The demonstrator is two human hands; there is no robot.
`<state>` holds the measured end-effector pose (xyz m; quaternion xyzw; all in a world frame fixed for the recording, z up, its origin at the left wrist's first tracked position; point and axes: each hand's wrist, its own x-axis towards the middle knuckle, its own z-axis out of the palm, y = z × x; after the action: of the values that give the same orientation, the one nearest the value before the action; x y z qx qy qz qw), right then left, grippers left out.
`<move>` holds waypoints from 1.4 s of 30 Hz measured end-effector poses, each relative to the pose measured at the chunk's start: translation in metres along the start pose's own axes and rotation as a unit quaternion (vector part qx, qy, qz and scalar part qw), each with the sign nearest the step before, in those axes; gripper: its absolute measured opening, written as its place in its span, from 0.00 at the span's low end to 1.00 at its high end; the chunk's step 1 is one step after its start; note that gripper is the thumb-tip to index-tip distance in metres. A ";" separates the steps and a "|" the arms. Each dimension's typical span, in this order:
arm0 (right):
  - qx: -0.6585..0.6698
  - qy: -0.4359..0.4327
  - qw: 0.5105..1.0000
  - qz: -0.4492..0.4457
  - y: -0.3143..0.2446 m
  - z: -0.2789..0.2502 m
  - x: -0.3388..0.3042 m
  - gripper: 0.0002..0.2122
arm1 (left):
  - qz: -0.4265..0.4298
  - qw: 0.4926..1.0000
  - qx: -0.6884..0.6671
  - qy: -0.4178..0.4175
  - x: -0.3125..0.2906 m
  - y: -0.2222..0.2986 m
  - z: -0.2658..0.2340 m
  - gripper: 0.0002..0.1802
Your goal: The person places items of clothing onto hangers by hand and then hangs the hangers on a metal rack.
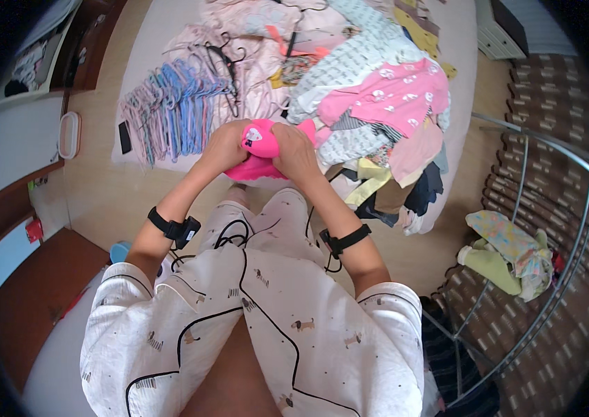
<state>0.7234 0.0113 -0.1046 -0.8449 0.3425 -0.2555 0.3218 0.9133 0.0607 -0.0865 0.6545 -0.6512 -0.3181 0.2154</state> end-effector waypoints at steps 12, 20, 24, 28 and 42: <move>-0.060 -0.112 0.992 0.005 -0.078 0.149 0.055 0.14 | -0.082 0.978 -0.188 0.038 -0.101 -0.113 -0.081 0.16; 0.089 -0.246 0.965 0.002 -0.093 0.236 0.064 0.15 | -0.171 0.968 -0.183 -0.028 -0.150 -0.178 -0.118 0.16; 0.162 -0.331 0.928 0.060 -0.095 0.251 0.071 0.20 | -0.228 0.958 -0.166 -0.049 -0.173 -0.206 -0.133 0.18; 0.174 -0.385 0.899 0.111 -0.077 0.262 0.080 0.23 | -0.225 0.960 -0.165 -0.037 -0.188 -0.227 -0.150 0.19; 0.101 -0.139 0.939 0.298 0.064 0.316 0.096 0.13 | -0.198 0.971 -0.136 -0.009 -0.173 -0.279 -0.165 0.19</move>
<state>0.9637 0.0208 -0.3399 -0.6943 0.5031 -0.0606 0.5110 1.2365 0.2269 -0.1412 0.7321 -0.4608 -0.4460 0.2297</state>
